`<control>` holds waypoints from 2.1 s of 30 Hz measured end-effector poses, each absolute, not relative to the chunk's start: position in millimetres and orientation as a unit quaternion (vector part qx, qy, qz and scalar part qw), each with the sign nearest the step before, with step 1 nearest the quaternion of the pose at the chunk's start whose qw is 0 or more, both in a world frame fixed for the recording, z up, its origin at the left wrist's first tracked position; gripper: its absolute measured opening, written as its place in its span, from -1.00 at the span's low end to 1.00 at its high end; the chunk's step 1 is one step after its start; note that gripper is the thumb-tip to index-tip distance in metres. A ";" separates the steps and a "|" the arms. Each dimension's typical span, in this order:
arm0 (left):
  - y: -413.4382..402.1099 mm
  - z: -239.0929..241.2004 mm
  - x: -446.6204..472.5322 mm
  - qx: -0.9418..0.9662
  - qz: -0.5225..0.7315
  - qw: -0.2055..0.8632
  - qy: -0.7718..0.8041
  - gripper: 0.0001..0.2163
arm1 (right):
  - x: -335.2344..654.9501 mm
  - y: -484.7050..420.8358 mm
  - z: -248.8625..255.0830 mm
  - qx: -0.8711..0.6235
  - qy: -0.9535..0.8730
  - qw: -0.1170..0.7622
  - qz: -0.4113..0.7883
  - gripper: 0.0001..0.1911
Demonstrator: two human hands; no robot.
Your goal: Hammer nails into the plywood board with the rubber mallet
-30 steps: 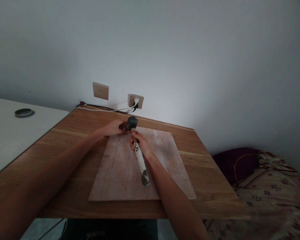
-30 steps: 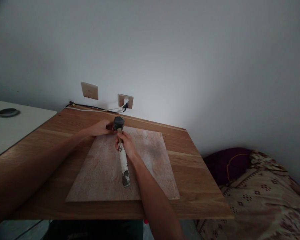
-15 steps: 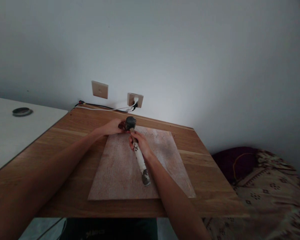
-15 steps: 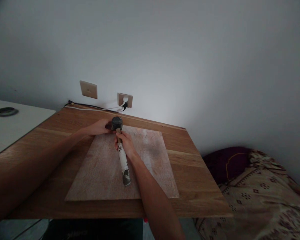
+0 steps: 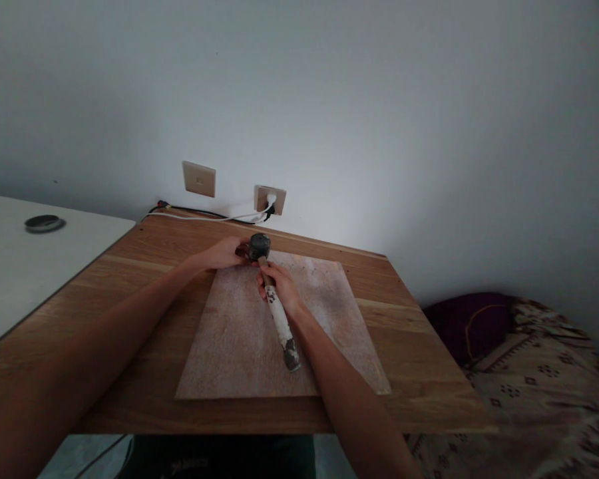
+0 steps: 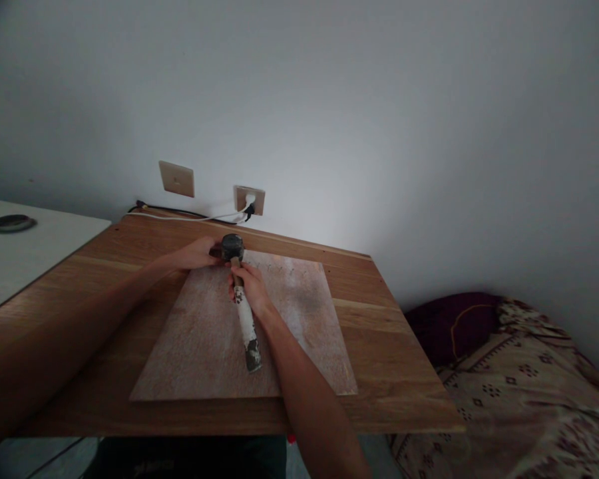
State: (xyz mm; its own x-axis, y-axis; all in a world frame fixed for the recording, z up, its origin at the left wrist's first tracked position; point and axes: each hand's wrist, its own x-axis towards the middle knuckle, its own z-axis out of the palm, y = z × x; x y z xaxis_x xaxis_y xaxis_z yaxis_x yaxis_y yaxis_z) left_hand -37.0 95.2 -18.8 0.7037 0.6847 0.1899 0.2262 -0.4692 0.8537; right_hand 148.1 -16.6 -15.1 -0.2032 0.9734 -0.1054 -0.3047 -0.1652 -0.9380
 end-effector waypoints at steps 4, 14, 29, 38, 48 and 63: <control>95.0 -18.5 -36.8 0.822 0.265 0.424 0.273 -0.62 | 149.3 -17.1 -15.5 -0.397 -0.426 0.498 0.643 -0.77; 97.9 -24.8 -36.8 0.823 0.283 0.380 0.312 -0.60 | 150.4 -19.1 -11.9 -0.391 -0.432 0.497 0.643 -0.71; 98.6 -26.4 -39.1 0.816 0.281 0.407 0.300 -0.59 | 152.9 -16.9 -14.1 -0.401 -0.425 0.490 0.647 -0.75; 92.6 -17.7 -38.1 0.815 0.282 0.416 0.288 -0.62 | 151.6 -17.7 -14.7 -0.407 -0.443 0.471 0.645 -0.71; 97.1 -19.3 -43.9 0.836 0.247 0.402 0.280 -0.57 | 165.3 -20.1 -6.2 -0.399 -0.427 0.548 0.598 -0.65; 25.6 15.4 -42.1 0.796 0.349 0.237 0.434 -0.72 | 245.2 -90.5 -6.1 -0.526 -0.310 0.649 0.454 -0.45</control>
